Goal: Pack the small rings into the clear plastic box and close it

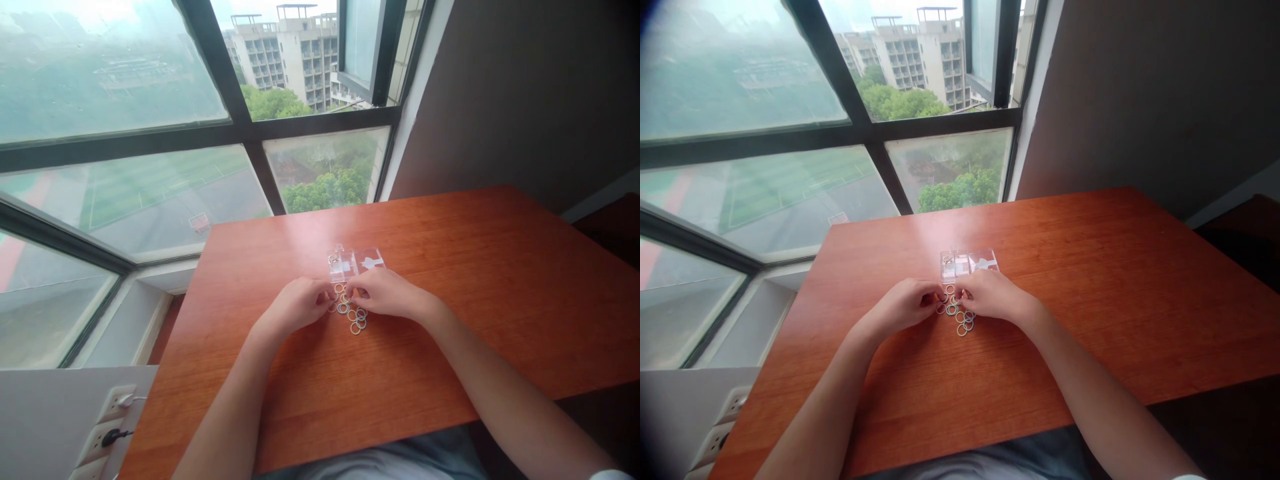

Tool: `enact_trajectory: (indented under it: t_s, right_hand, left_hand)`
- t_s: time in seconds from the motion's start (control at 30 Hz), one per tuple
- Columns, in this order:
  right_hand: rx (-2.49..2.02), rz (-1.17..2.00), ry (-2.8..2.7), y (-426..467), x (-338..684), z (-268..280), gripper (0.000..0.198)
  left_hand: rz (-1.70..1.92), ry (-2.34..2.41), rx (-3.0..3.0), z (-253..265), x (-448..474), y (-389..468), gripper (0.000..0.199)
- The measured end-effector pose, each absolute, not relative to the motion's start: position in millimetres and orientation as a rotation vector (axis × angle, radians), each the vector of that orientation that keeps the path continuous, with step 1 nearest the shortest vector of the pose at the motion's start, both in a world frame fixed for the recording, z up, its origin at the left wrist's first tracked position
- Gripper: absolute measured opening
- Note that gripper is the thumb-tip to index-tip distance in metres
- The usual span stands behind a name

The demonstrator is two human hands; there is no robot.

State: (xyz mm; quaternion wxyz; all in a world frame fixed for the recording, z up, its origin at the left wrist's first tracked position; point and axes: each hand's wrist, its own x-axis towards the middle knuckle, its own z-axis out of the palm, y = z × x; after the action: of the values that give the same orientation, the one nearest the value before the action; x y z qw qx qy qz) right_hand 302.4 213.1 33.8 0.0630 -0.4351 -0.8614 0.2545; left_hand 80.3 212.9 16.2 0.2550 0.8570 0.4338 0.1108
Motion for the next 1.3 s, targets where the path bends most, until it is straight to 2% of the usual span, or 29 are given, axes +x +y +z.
enact_trajectory:
  t_s: [0.33, 1.0, 1.17, 1.3]
  right_hand:
    - [-1.32, 0.687, -2.672, 213, 297, 22, 0.015]
    - [-1.404, 0.888, -2.586, 220, 320, 35, 0.019]
    - [-1.459, 0.778, -2.625, 217, 315, 37, 0.012]
    - [-1.579, 0.506, -2.708, 211, 306, 33, 0.015]
  left_hand:
    - [0.265, 1.208, 2.371, 17, 89, 211, 0.014]
    - [0.212, 1.248, 2.314, 29, 79, 212, 0.013]
    - [0.247, 1.2, 2.34, 30, 84, 208, 0.013]
    - [0.254, 1.16, 2.395, 29, 90, 204, 0.012]
